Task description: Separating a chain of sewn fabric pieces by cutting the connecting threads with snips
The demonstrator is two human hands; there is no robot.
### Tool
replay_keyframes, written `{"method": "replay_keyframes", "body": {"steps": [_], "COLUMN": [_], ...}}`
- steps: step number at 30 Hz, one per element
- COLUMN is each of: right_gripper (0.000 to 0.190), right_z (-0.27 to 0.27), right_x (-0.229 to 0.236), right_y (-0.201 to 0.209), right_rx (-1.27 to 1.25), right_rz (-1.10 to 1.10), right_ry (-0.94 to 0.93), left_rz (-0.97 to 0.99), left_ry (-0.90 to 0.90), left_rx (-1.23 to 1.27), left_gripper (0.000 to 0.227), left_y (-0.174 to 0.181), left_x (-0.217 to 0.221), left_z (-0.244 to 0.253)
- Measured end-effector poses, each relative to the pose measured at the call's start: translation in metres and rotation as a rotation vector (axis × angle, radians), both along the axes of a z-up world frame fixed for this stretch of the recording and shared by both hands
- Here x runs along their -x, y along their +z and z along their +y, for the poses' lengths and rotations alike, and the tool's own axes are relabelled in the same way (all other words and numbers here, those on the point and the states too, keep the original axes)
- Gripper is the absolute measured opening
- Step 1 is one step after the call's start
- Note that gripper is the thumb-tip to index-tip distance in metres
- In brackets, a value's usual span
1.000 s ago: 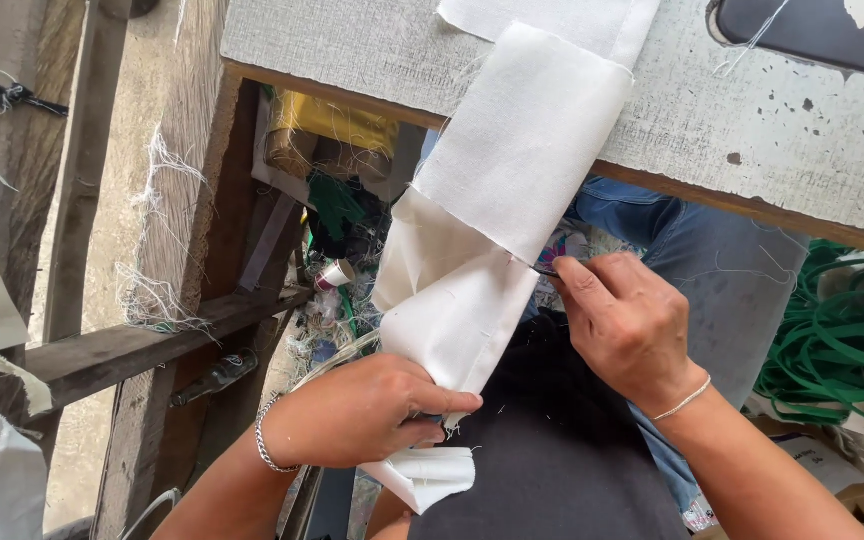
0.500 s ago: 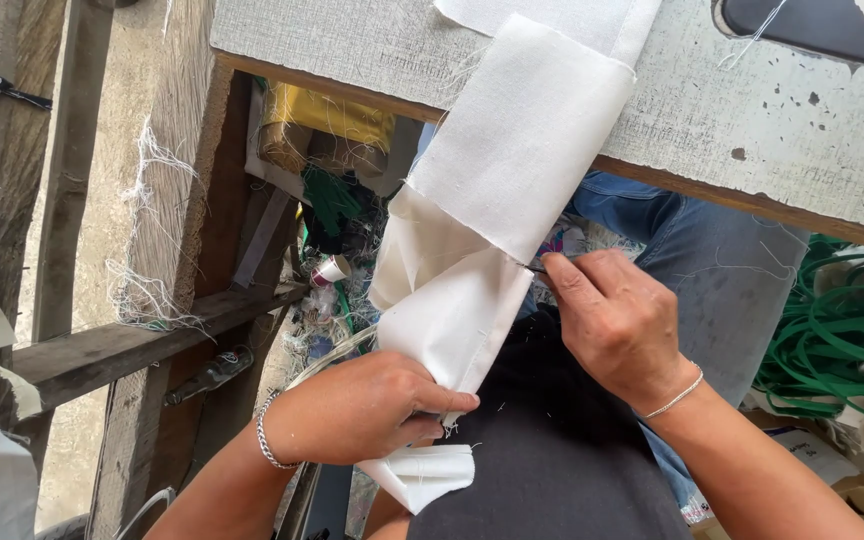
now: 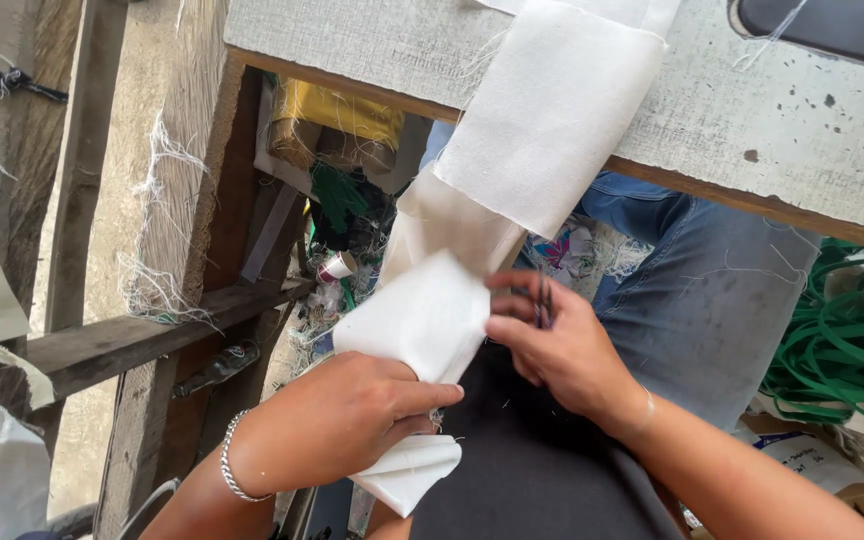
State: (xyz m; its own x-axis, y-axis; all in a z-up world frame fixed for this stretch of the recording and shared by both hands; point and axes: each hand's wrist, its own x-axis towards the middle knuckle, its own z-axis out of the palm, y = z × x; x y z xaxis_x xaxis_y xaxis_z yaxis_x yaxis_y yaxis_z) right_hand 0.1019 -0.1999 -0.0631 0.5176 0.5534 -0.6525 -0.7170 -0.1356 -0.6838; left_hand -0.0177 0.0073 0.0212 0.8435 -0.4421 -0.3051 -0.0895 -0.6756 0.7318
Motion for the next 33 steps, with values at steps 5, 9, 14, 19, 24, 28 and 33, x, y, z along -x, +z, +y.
{"method": "replay_keyframes", "body": {"steps": [5, 9, 14, 19, 24, 28, 33], "right_gripper": [0.021, 0.023, 0.047, 0.026, 0.023, 0.019, 0.018], "right_z": [0.035, 0.038, 0.027, 0.033, 0.032, 0.022, 0.016], "right_x": [-0.034, -0.04, -0.034, -0.046, -0.055, -0.051, -0.053], "right_y": [-0.073, -0.103, -0.12, -0.097, -0.082, -0.104, -0.123], "right_rx": [-0.062, 0.305, 0.321, 0.197, 0.222, 0.24, 0.298], "right_rz": [-0.569, -0.984, -1.33, -0.676, -0.628, -0.648, -0.719], "right_ry": [-0.111, 0.048, 0.177, -0.054, -0.004, -0.066, -0.078], "left_rz": [-0.034, -0.019, 0.102, 0.174, 0.15, -0.015, 0.193], "left_ry": [0.148, 0.236, 0.189, 0.428, 0.883, 0.689, 0.475], "left_rx": [-0.17, -0.381, -0.525, -0.399, 0.047, 0.338, 0.005], "left_gripper": [0.055, 0.062, 0.052, 0.047, 0.104, 0.072, 0.106], "left_y": [-0.033, -0.063, -0.081, -0.076, -0.05, -0.068, -0.063], "left_x": [-0.028, -0.026, -0.01, -0.034, -0.058, -0.056, -0.062], "left_z": [0.001, 0.002, 0.004, 0.027, 0.034, 0.038, 0.033]}}
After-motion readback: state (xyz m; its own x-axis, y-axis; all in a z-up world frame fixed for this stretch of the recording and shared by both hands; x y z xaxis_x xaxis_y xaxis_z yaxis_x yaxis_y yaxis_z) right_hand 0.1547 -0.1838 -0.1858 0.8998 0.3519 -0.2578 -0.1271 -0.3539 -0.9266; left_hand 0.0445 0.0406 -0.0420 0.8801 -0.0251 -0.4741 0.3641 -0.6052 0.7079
